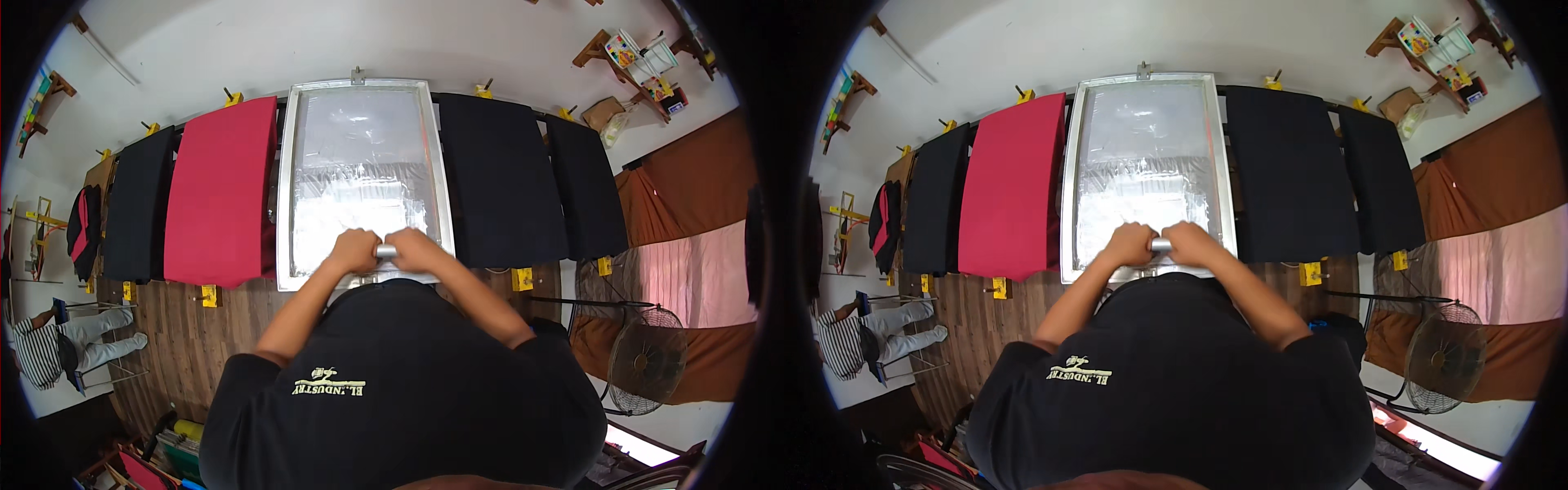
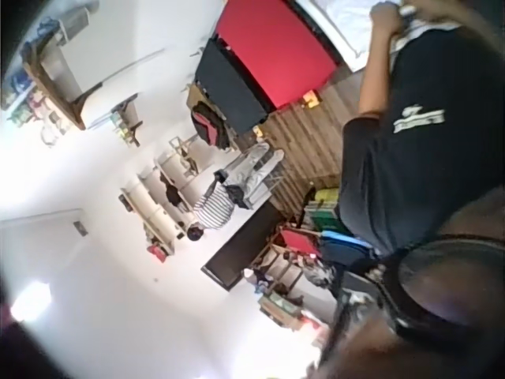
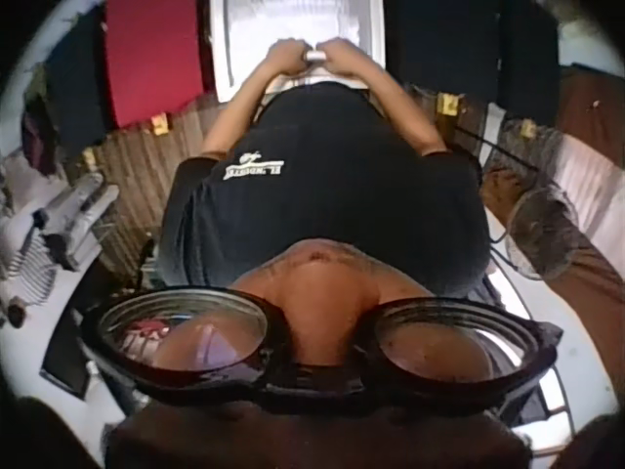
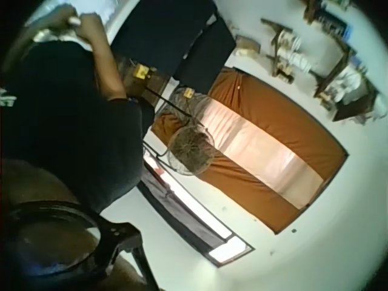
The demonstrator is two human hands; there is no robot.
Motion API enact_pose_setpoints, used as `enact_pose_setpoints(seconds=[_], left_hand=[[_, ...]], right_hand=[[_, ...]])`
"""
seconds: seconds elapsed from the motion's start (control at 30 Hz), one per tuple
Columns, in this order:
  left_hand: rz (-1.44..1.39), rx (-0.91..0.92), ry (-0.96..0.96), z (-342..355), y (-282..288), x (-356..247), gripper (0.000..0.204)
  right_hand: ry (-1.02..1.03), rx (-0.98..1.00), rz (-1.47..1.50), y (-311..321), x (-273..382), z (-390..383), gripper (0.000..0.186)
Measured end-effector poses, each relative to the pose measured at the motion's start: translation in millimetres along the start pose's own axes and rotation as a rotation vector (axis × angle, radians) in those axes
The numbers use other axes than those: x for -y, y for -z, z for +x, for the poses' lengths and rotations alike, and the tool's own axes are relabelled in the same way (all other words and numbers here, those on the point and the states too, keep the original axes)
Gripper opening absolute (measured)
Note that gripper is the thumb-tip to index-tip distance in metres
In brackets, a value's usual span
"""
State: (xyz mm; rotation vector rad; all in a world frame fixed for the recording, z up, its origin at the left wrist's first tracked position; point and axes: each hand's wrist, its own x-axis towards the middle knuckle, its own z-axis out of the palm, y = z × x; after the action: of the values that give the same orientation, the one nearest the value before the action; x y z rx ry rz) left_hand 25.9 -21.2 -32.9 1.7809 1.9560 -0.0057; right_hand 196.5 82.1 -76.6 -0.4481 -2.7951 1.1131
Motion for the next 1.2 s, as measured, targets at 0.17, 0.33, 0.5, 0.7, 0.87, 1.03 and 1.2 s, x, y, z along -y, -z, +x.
enact_pose_setpoints(seconds=[0.17,0.33,0.5,0.7,0.87,1.03,1.2], left_hand=[[0.043,0.072,-0.013,32.6,29.2,9.0,0.017],[0.109,-0.27,-0.06,30.5,-1.8,15.0,0.012],[0.072,-0.292,-0.171,-10.2,-19.8,0.4,0.013],[0.129,-0.033,-0.088,14.9,11.6,8.5,0.01],[0.175,-0.208,-0.003,69.9,29.3,28.3,0.01],[0.145,-0.131,-0.003,76.3,35.3,26.3,0.011],[0.134,-0.178,-0.065,30.7,2.0,16.7,0.013]], right_hand=[[-0.018,0.113,0.05,38.7,-9.1,29.0,0.026],[0.001,-0.244,-0.067,11.7,-8.2,27.5,0.022],[0.027,-0.246,-0.067,-12.4,10.6,-14.1,0.025],[-0.002,-0.015,-0.012,17.3,-3.2,12.9,0.022],[-0.003,-0.205,-0.043,38.0,-29.7,62.8,0.021],[-0.068,-0.196,0.003,34.8,-38.5,62.6,0.021],[-0.02,-0.169,-0.022,7.7,-15.2,27.5,0.023]])
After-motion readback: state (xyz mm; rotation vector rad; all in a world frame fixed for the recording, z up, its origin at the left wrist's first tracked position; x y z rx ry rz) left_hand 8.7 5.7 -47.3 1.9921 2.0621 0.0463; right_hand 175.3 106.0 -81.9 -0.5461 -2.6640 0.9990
